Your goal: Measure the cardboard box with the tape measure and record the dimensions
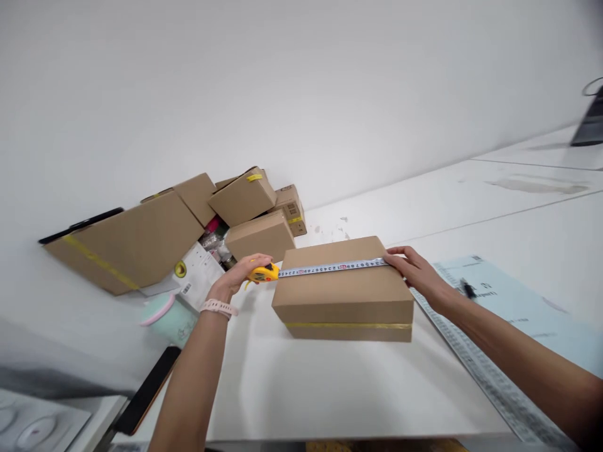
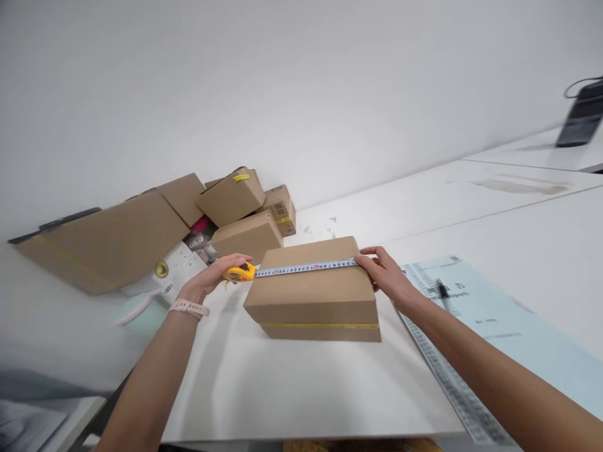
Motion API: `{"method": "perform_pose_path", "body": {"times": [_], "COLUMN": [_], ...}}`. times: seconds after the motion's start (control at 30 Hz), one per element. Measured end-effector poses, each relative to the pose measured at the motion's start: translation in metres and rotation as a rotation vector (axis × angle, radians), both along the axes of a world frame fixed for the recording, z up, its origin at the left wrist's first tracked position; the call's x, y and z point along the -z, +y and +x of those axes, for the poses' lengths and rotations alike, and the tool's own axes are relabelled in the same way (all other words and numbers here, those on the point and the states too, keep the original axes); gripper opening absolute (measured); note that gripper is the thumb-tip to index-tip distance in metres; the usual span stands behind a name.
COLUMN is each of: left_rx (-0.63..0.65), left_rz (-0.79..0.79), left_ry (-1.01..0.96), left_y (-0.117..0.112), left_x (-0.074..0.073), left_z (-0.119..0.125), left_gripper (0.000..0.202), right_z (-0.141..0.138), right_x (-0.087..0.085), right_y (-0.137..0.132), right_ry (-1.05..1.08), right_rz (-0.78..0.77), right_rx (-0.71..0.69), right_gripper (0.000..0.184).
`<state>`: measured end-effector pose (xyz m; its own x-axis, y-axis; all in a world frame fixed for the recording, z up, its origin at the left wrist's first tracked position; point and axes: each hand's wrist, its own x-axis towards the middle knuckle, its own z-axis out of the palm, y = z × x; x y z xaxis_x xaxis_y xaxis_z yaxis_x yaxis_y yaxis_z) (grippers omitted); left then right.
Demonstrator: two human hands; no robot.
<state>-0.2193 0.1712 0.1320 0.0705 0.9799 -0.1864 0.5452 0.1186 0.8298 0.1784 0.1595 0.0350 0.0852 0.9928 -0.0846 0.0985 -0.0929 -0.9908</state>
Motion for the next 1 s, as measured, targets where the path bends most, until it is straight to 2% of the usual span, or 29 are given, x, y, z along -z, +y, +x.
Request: {"method": "perform_pose_path", "body": {"times": [0.27, 0.57, 0.67, 0.73, 0.83, 0.9, 0.97, 1.0], "left_rx": [0.015, 0.026, 0.02, 0.017, 0.032, 0.065, 0.126, 0.172], "left_rz": [-0.01, -0.005, 0.007, 0.021, 0.056, 0.061, -0.006, -0.069], "left_ry": [-0.022, 0.007, 0.021, 0.029, 0.032, 0.038, 0.016, -0.018], "left_y": [0.001, -0.003, -0.004, -0.009, -0.031, -0.056, -0.087, -0.104], "left_x": [0.002, -0.002, -0.003, -0.009, -0.026, -0.034, -0.032, -0.024], "left_z": [0.001, 0.007, 0.009, 0.011, 0.015, 0.022, 0.033, 0.041], "left_gripper": [0.037, 0.037, 0.036, 0.038, 0.049, 0.055, 0.055, 0.055], "right_z": [-0.001, 0.0, 0.003, 0.006, 0.016, 0.024, 0.031, 0.032], "right_x": [0.013, 0.006, -0.001, -0.006, -0.015, -0.024, -0.036, -0.044], "right_y": [0.0, -0.001, -0.002, -0.002, 0.001, 0.006, 0.014, 0.02], "right_ry": [-0.002, -0.017, -0.095, -0.134, -0.163, -0.213, -0.278, -0.307], "right_rz": [-0.025, -0.037, 0.002, 0.047, 0.119, 0.173, 0.266, 0.328], "right_rx": [-0.015, -0.045, -0.056, -0.077, -0.153, -0.183, -0.203, -0.23], "right_gripper": [0.054, 0.055, 0.056, 0.056, 0.045, 0.043, 0.045, 0.045]}}
